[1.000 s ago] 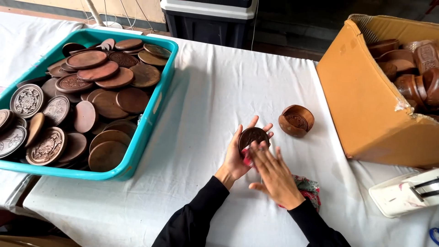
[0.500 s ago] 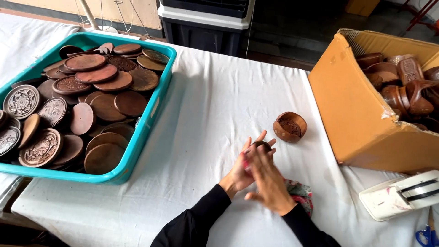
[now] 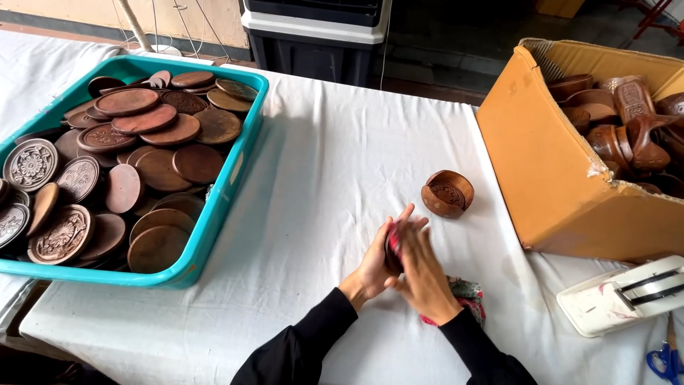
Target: Polishing and cleaning wooden circular lids with a cloth.
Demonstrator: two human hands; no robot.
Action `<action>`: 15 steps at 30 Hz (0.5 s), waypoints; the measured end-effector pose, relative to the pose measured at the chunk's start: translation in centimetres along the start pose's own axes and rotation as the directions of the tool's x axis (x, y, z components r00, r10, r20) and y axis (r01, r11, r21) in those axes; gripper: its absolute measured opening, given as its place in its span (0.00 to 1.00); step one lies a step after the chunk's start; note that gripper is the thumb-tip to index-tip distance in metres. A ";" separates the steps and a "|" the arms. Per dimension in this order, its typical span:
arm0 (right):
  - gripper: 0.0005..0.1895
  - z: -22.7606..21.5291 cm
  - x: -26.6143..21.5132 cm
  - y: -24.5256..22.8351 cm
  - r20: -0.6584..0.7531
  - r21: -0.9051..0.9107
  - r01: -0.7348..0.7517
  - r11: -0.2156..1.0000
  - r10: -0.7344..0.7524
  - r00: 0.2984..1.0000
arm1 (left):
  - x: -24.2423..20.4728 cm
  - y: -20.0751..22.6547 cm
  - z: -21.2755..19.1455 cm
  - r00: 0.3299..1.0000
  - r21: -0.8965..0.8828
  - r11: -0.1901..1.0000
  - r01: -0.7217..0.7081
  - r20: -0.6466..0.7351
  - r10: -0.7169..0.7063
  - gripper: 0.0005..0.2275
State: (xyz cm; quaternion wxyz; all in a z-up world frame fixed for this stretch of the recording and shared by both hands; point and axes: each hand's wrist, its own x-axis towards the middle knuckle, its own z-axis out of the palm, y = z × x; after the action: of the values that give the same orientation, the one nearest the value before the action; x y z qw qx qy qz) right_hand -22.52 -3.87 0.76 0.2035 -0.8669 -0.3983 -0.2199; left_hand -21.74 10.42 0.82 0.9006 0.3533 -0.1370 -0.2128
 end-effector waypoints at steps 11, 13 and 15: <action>0.55 -0.3 0.0 0.4 0.071 -0.071 -0.029 0.997 0.034 0.997 | -0.2 1.7 -0.2 0.996 -0.167 0.982 -0.084 0.028 0.089 0.30; 0.57 -0.8 0.4 0.1 0.012 -0.013 -0.118 0.993 0.118 0.993 | -0.3 1.0 0.4 0.998 -0.096 0.994 -0.056 0.016 0.058 0.30; 0.58 -1.4 0.7 -0.8 -0.018 0.065 -0.128 0.990 0.130 0.991 | -0.3 -0.1 0.6 1.000 0.011 1.000 0.003 -0.026 -0.002 0.31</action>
State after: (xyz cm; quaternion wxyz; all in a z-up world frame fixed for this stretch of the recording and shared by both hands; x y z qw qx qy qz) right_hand -23.03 -3.69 2.39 0.2492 -0.8815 -0.3459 -0.2030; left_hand -22.29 10.18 1.18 0.9002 0.3611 -0.1260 -0.2085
